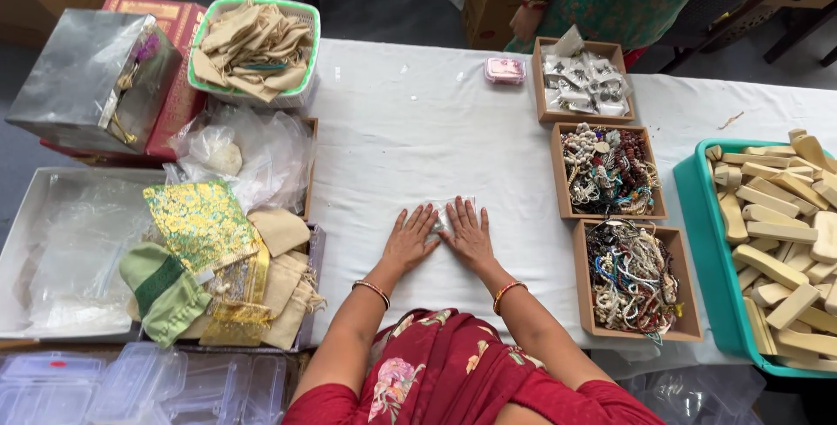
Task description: The person arranges a gold-colored necklace on a white table, then folds it and places it into a small plastic bag. She then places the bag into a decorative pouch and puts the pouch into a plastic container. She repeats this process with a silver-colored necklace.
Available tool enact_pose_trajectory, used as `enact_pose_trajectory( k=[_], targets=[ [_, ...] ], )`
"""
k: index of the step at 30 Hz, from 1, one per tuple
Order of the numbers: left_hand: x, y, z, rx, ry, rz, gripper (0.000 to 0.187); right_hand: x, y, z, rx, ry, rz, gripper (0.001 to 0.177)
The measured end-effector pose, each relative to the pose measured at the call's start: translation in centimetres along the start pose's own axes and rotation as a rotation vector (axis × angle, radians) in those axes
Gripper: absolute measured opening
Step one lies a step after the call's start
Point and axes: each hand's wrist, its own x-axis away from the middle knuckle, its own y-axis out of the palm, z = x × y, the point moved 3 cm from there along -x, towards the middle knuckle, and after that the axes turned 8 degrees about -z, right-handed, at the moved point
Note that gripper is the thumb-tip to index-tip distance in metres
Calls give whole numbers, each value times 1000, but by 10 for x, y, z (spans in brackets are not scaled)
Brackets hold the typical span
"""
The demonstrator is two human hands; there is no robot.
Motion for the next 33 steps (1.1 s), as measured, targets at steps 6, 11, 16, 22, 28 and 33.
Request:
enact_pose_trajectory(
  k=[6, 11, 16, 22, 28, 33],
  targets=[
    [-2, 5, 1, -32, -30, -48, 78, -4, -1, 0, -4, 52, -123, 80],
    [0, 6, 4, -45, -36, -34, 81, -11, 13, 18, -135, 55, -162, 76],
    [16, -1, 13, -51, -40, 63, 84, 0, -2, 37, -417, 499, 149, 74],
    [35, -28, 23, 28, -23, -104, 77, -8, 8, 46, -676, 347, 117, 22],
    [23, -42, 12, 525, -133, 125, 54, 2, -98, 11, -792, 264, 421, 30],
    [-21, 69, -58, 830, -537, 299, 61, -2, -93, -28, -699, 56, -24, 69]
  ],
)
